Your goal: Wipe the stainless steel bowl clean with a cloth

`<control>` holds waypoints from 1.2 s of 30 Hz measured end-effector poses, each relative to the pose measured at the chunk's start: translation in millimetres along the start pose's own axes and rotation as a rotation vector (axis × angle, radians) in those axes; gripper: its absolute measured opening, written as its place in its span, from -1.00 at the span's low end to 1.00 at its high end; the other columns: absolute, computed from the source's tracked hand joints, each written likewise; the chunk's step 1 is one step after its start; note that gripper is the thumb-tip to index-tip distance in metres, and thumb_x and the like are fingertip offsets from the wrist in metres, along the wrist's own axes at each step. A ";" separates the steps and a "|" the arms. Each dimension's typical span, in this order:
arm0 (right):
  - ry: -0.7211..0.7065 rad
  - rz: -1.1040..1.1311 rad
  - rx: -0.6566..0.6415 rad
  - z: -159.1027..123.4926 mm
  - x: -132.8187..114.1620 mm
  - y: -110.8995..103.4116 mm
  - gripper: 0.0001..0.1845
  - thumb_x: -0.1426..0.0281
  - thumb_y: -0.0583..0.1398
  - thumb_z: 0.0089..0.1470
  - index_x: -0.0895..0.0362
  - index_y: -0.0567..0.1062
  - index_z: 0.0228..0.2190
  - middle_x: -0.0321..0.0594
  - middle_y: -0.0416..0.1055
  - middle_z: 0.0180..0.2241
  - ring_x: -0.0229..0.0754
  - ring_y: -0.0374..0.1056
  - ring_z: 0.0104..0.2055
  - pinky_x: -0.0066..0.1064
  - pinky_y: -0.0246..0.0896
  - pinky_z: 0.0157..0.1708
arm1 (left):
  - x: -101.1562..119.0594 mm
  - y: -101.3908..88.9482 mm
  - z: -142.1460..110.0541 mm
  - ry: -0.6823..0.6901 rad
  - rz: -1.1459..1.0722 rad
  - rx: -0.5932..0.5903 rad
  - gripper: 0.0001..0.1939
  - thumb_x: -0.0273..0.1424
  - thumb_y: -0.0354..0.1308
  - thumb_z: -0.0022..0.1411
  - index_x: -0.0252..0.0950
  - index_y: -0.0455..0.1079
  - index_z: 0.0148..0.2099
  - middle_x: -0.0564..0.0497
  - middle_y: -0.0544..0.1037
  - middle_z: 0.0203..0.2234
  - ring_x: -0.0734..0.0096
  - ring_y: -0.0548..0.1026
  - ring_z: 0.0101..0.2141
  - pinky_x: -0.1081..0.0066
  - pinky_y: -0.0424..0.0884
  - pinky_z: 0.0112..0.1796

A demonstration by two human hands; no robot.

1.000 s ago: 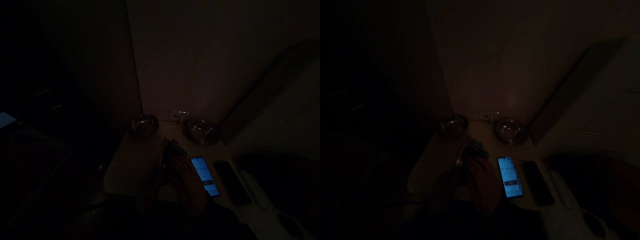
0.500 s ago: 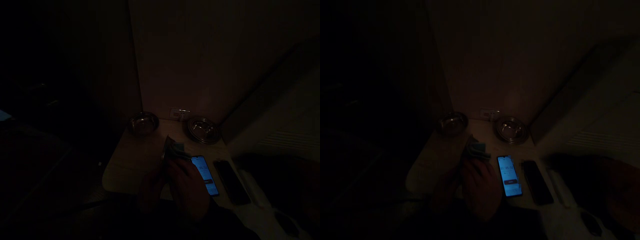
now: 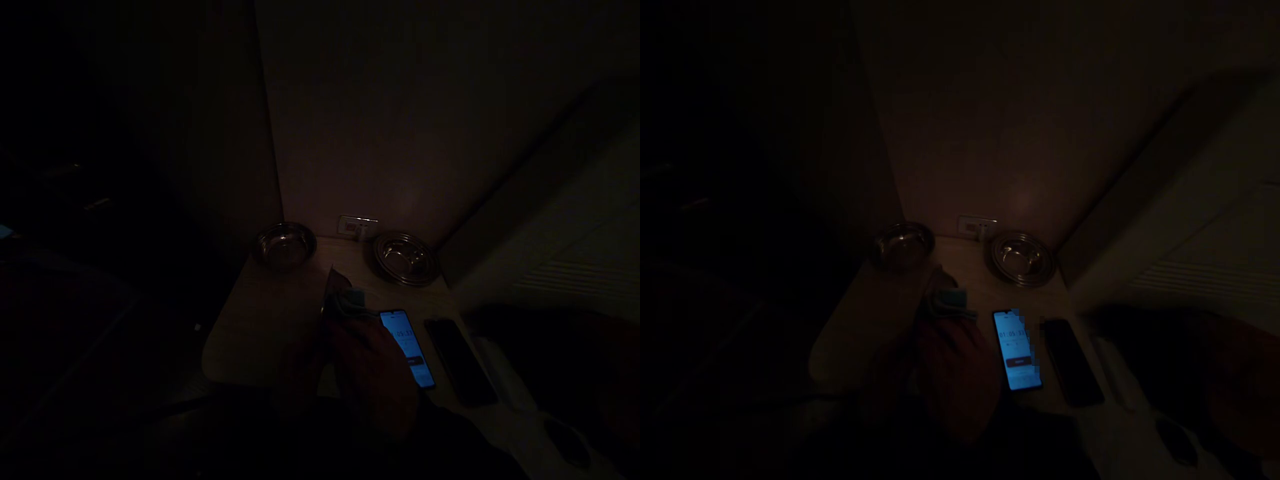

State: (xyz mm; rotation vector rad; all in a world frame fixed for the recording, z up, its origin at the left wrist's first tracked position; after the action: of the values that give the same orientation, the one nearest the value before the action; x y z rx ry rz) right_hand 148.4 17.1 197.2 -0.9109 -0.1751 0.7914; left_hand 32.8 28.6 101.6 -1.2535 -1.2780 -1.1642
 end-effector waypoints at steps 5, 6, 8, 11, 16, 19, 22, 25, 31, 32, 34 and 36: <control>0.062 -0.047 0.038 14.7 26.2 3.5 -0.72 0.49 0.03 0.14 0.22 0.44 -0.14 -0.04 0.47 -0.16 -0.05 0.31 -0.10 -0.20 0.28 -0.13 | 0.1 6.9 -0.6 -0.069 0.005 -0.040 -0.69 -0.26 0.10 0.17 -0.35 0.51 -0.17 -0.06 0.62 -0.37 0.29 0.56 -0.34 0.42 0.49 -0.34; 0.062 -0.047 0.037 14.6 26.9 4.8 -0.72 0.49 0.03 0.15 0.22 0.44 -0.14 -0.04 0.47 -0.15 -0.04 0.31 -0.09 -0.19 0.29 -0.15 | 1.1 7.4 -0.2 -0.074 0.004 -0.045 -0.69 -0.26 0.10 0.16 -0.35 0.51 -0.16 -0.05 0.62 -0.37 0.29 0.57 -0.35 0.42 0.49 -0.35; 0.026 -0.037 0.029 10.0 20.1 6.2 -0.73 0.49 0.04 0.15 0.23 0.44 -0.14 -0.04 0.46 -0.11 -0.02 0.29 -0.07 -0.18 0.29 -0.17 | 2.3 6.4 0.7 -0.078 0.002 -0.038 -0.69 -0.27 0.11 0.15 -0.34 0.51 -0.14 -0.05 0.62 -0.34 0.27 0.57 -0.32 0.41 0.49 -0.32; -0.017 -0.017 0.022 -1.3 3.0 3.6 -0.73 0.52 0.03 0.14 0.21 0.46 -0.18 -0.07 0.46 -0.09 -0.03 0.28 -0.06 -0.17 0.29 -0.16 | 1.8 2.8 1.7 -0.081 0.006 -0.008 -0.70 -0.30 0.15 0.11 -0.34 0.51 -0.13 -0.06 0.61 -0.27 0.26 0.56 -0.25 0.41 0.48 -0.24; 0.009 -0.024 -0.003 3.0 9.0 1.3 -0.72 0.50 0.02 0.14 0.20 0.45 -0.16 -0.08 0.49 -0.17 -0.08 0.31 -0.11 -0.22 0.28 -0.16 | 1.3 4.3 1.0 -0.094 0.011 -0.039 -0.70 -0.25 0.11 0.16 -0.33 0.51 -0.17 -0.05 0.61 -0.31 0.26 0.55 -0.27 0.39 0.47 -0.24; 0.049 -0.060 0.019 13.3 26.3 4.7 -0.73 0.49 0.03 0.15 0.21 0.45 -0.15 -0.06 0.48 -0.17 -0.06 0.32 -0.12 -0.21 0.28 -0.15 | 4.3 8.0 -0.4 -0.083 0.018 -0.075 -0.70 -0.25 0.09 0.20 -0.35 0.46 -0.15 -0.05 0.58 -0.31 0.33 0.54 -0.29 0.32 0.47 -0.24; 0.058 -0.059 0.024 13.3 27.0 8.8 -0.73 0.50 0.04 0.15 0.23 0.45 -0.15 -0.05 0.47 -0.12 -0.02 0.30 -0.08 -0.20 0.30 -0.15 | 8.0 7.9 -1.3 -0.052 0.022 -0.078 -0.70 -0.27 0.06 0.24 -0.35 0.37 -0.06 -0.06 0.50 -0.19 0.37 0.49 -0.24 0.25 0.45 -0.22; 0.048 -0.046 0.027 2.6 11.3 7.2 -0.73 0.52 0.03 0.14 0.22 0.46 -0.17 -0.07 0.45 -0.08 -0.01 0.29 -0.06 -0.19 0.30 -0.15 | 10.7 4.5 -0.4 -0.032 0.028 -0.066 -0.69 -0.28 0.05 0.25 -0.33 0.34 -0.02 -0.06 0.44 -0.11 0.31 0.45 -0.18 0.23 0.43 -0.19; 0.031 -0.021 0.012 0.3 5.4 -1.9 -0.70 0.53 0.03 0.12 0.21 0.45 -0.14 -0.04 0.47 -0.14 -0.06 0.31 -0.09 -0.21 0.30 -0.17 | 13.3 4.3 1.1 -0.013 0.049 -0.057 -0.68 -0.29 0.04 0.25 -0.31 0.32 0.01 -0.08 0.41 -0.06 0.30 0.43 -0.15 0.21 0.41 -0.16; 0.033 -0.028 0.013 3.9 9.9 -1.6 -0.71 0.53 0.04 0.11 0.23 0.46 -0.15 -0.03 0.47 -0.16 -0.06 0.32 -0.11 -0.22 0.31 -0.18 | 14.0 5.3 0.4 -0.007 0.052 -0.055 -0.67 -0.28 0.05 0.24 -0.31 0.32 0.01 -0.08 0.41 -0.07 0.29 0.43 -0.15 0.21 0.41 -0.16; 0.048 -0.054 0.029 11.0 18.6 0.3 -0.73 0.52 0.04 0.12 0.25 0.46 -0.17 -0.02 0.48 -0.19 -0.04 0.33 -0.14 -0.22 0.31 -0.21 | 15.7 6.9 -1.6 0.008 0.056 -0.050 -0.67 -0.28 0.05 0.24 -0.33 0.32 0.00 -0.07 0.42 -0.08 0.28 0.44 -0.15 0.21 0.42 -0.17; 0.069 -0.077 0.028 14.3 21.3 4.0 -0.73 0.51 0.04 0.13 0.26 0.46 -0.17 -0.02 0.49 -0.18 -0.03 0.32 -0.14 -0.21 0.32 -0.22 | 17.7 6.8 -3.4 0.023 0.061 -0.038 -0.67 -0.28 0.05 0.24 -0.33 0.32 0.00 -0.07 0.42 -0.09 0.29 0.44 -0.16 0.21 0.42 -0.18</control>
State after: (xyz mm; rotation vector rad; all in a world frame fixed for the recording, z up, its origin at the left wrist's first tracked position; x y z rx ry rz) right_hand 154.9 42.2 199.1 -0.8981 -0.1374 0.6885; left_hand 39.6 26.8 119.6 -1.2947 -1.1981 -1.1614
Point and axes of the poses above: each hand's wrist, its own z-axis towards the middle knuckle, its own y-axis out of the palm, x = y × z, the point moved 4 cm from there along z, towards the middle knuckle
